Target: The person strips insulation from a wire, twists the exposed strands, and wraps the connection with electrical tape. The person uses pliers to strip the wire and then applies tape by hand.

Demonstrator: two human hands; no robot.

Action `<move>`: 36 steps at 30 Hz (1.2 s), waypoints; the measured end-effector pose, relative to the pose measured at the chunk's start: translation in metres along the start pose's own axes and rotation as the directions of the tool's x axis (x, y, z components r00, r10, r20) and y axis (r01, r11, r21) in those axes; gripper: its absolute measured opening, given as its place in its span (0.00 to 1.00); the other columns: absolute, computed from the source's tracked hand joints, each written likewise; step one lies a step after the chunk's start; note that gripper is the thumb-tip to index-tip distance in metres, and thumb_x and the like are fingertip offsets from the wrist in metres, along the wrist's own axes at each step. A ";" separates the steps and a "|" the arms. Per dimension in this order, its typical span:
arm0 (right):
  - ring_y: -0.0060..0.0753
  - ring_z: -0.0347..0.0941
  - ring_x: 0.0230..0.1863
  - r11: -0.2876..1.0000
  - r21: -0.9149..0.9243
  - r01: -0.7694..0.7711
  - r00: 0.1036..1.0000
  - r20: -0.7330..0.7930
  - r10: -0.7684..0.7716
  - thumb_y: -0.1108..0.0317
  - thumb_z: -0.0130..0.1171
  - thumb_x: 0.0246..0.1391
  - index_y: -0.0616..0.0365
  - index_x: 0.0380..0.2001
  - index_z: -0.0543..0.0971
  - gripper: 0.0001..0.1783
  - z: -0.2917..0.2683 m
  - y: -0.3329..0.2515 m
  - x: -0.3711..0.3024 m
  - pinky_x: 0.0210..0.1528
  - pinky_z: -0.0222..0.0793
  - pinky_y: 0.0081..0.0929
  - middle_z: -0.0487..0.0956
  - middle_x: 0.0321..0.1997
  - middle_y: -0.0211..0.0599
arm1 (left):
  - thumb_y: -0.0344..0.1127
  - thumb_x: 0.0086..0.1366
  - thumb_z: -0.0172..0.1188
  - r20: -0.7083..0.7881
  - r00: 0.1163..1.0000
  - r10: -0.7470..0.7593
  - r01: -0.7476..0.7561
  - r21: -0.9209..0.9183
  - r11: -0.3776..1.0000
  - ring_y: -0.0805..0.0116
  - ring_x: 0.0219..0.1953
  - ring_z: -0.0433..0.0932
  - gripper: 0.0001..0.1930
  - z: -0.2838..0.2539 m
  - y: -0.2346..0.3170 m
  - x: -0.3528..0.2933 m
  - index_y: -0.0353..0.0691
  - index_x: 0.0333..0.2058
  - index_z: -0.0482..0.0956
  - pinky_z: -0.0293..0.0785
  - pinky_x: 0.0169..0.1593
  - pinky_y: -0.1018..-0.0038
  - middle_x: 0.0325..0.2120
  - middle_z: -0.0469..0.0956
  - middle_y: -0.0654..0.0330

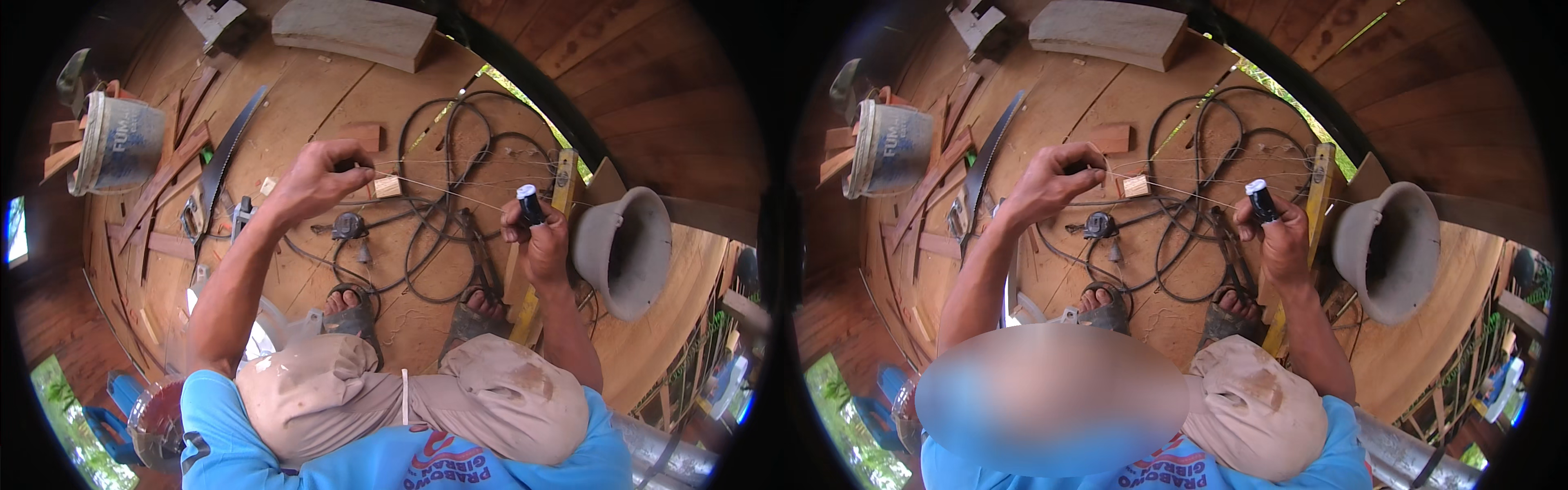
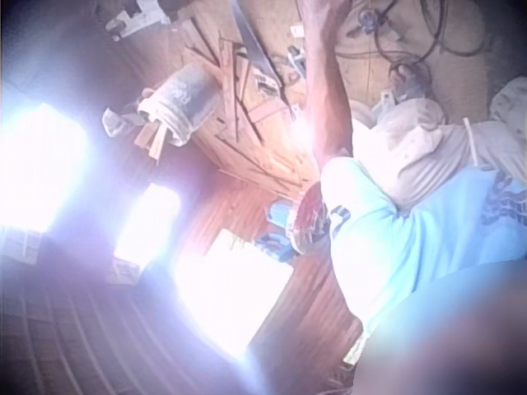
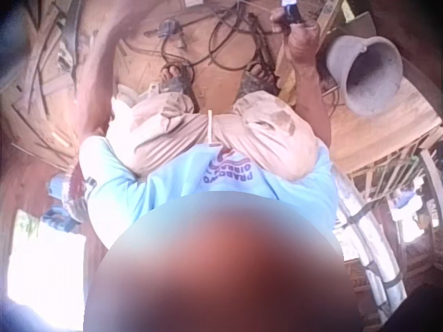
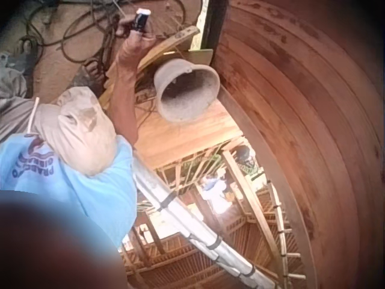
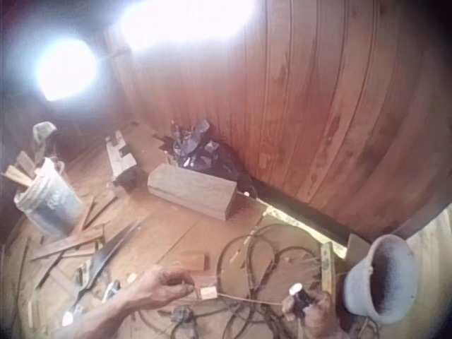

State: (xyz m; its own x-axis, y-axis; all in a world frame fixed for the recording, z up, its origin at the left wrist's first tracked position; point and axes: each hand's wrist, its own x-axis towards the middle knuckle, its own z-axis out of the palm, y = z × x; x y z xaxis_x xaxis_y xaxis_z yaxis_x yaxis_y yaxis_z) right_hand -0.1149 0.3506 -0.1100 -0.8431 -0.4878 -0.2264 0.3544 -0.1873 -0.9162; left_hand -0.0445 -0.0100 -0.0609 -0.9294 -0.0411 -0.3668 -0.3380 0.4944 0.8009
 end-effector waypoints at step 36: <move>0.26 0.78 0.38 0.988 -0.155 0.027 0.998 -0.050 -0.035 0.62 0.46 0.73 0.67 0.46 0.84 0.21 -0.014 0.014 -0.001 0.44 0.75 0.27 0.86 0.46 0.44 | 0.38 0.67 0.66 -0.283 0.952 0.121 -0.033 0.296 0.955 0.53 0.41 0.87 0.13 0.012 -0.067 -0.010 0.38 0.46 0.85 0.81 0.46 0.63 0.40 0.87 0.50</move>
State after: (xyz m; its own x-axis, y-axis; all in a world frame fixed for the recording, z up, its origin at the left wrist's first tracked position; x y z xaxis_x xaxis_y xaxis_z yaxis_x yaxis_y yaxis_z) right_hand -0.1143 0.3605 -0.1274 -0.8742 -0.4376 -0.2106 0.2647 -0.0658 -0.9621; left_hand -0.0107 -0.0321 -0.1162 -0.9671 -0.2249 -0.1185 -0.2478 0.7300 0.6369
